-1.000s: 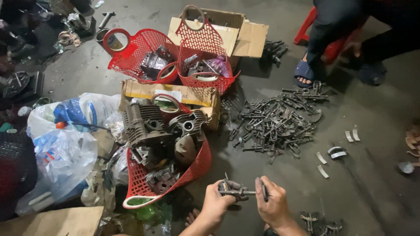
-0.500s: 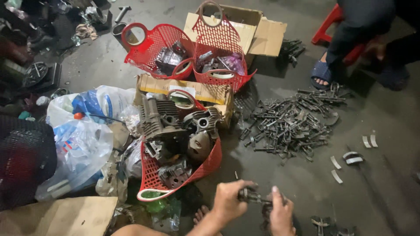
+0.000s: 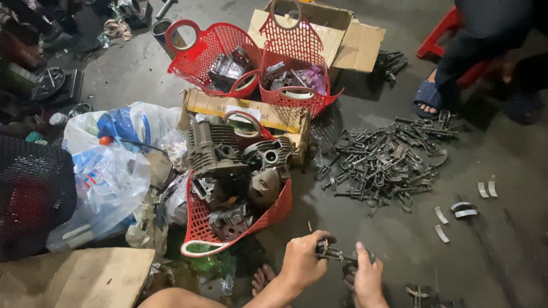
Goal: Sorting and inspecting motorcycle connecting rods and bearings on the floor.
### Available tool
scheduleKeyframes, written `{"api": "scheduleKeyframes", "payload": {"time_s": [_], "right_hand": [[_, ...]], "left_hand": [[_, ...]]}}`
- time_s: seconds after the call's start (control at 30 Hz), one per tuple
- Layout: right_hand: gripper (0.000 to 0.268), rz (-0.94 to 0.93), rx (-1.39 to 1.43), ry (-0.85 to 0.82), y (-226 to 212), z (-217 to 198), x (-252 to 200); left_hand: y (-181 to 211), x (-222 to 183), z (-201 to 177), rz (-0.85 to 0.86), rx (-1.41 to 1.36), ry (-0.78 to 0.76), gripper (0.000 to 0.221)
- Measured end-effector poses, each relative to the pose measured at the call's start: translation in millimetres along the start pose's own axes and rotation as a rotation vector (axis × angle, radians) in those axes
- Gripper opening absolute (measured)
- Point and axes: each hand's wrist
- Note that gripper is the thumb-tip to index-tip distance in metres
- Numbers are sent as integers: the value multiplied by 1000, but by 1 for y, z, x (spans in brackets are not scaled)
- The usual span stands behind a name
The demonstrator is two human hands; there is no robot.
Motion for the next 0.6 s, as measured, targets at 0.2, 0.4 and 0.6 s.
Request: {"api": "scheduleKeyframes", "payload": {"time_s": [0.2,0.4,0.6], "right_hand": [[37,-2,-28,-81,-2,-4,3],[36,312,77,-162,-42,12,-26],[33,386,175,-199,-37,9,-30]], "left_hand": [[-3,0,1,53,33,12,39],[-1,-2,-8,182,75,14,40],[0,-2,-14,304,97,-25,44]]}}
Point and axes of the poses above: each hand's wrist, its own x-axis towards the middle knuckle, its own z-axis out of the palm, y = z × x, and after that the axes turned 9 degrees about -y, right-handed
